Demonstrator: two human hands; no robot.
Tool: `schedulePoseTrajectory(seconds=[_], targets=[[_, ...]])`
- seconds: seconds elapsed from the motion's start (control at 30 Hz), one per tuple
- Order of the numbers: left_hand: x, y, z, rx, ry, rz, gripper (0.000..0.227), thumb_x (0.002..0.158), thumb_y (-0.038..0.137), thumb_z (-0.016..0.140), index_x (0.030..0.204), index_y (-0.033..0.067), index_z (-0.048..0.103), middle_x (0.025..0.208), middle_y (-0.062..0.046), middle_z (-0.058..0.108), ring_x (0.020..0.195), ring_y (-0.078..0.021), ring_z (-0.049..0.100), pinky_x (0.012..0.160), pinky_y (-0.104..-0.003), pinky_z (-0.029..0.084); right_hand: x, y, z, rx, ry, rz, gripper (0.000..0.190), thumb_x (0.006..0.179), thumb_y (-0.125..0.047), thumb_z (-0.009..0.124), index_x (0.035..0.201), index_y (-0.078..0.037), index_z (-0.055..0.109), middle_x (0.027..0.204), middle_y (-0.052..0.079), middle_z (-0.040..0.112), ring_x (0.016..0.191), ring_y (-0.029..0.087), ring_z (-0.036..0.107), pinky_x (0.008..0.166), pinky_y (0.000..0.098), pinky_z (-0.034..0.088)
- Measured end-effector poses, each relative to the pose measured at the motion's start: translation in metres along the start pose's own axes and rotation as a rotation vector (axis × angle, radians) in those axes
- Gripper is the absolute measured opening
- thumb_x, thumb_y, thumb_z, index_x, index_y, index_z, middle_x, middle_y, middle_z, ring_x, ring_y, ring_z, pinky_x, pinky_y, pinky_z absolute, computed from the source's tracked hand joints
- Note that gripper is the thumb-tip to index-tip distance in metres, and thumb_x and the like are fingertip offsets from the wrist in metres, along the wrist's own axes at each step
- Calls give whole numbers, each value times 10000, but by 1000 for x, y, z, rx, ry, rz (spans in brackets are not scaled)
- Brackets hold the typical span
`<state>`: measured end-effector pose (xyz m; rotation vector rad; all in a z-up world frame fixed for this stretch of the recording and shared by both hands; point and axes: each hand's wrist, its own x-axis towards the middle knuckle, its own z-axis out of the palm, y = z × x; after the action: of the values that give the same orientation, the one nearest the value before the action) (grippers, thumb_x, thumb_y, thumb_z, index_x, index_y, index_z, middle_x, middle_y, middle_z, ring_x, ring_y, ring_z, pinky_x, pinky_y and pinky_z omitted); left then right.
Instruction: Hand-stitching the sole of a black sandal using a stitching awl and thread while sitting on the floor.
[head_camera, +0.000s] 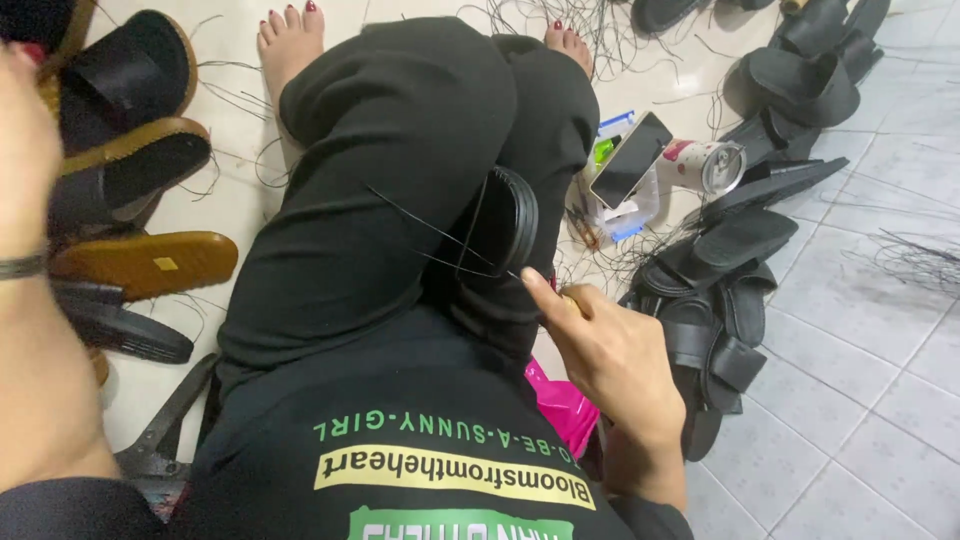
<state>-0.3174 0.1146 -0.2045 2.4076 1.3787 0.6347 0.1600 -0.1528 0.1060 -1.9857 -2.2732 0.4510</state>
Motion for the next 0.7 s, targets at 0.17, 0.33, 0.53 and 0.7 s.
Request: schedulePoseTrajectory(seconds=[0.17,0.33,0.53,0.7], targets=[[89,294,-92,82,-422,181,745,884,705,686,948,-24,824,1727,-263,416,1594,-366,222,1209,-554,67,7,-5,-2,-68,-30,28,499,860,-51,737,1340,-163,662,814,18,550,508,141,453,451,309,359],[67,351,-26,-156,-232,586,751,766,725,823,1150,83,759,1686,-135,302,1595,-320,12,1274,-545,-103,8,-13,-10,-134,-118,91,527,841,-62,696,1351,-189,662,795,31,552,447,175,491,404,331,385],[69,373,-8,-295,-177,613,369,733,487,871,759,140,749,1491,-65,672,1560,-284,265,1266,-564,-33,5,-14,-12,-218,-181,170,565,847,-84,670,1404,-173,629,710,48,515,378,173,471,346,337,376],[72,369,-8,-321,-158,630,355,713,463,842,731,124,736,1429,-82,701,1522,-263,358,1269,-551,57,8,7,6,218,-68,165,453,816,55,690,1244,-91,721,670,46,594,420,158,463,406,323,402]])
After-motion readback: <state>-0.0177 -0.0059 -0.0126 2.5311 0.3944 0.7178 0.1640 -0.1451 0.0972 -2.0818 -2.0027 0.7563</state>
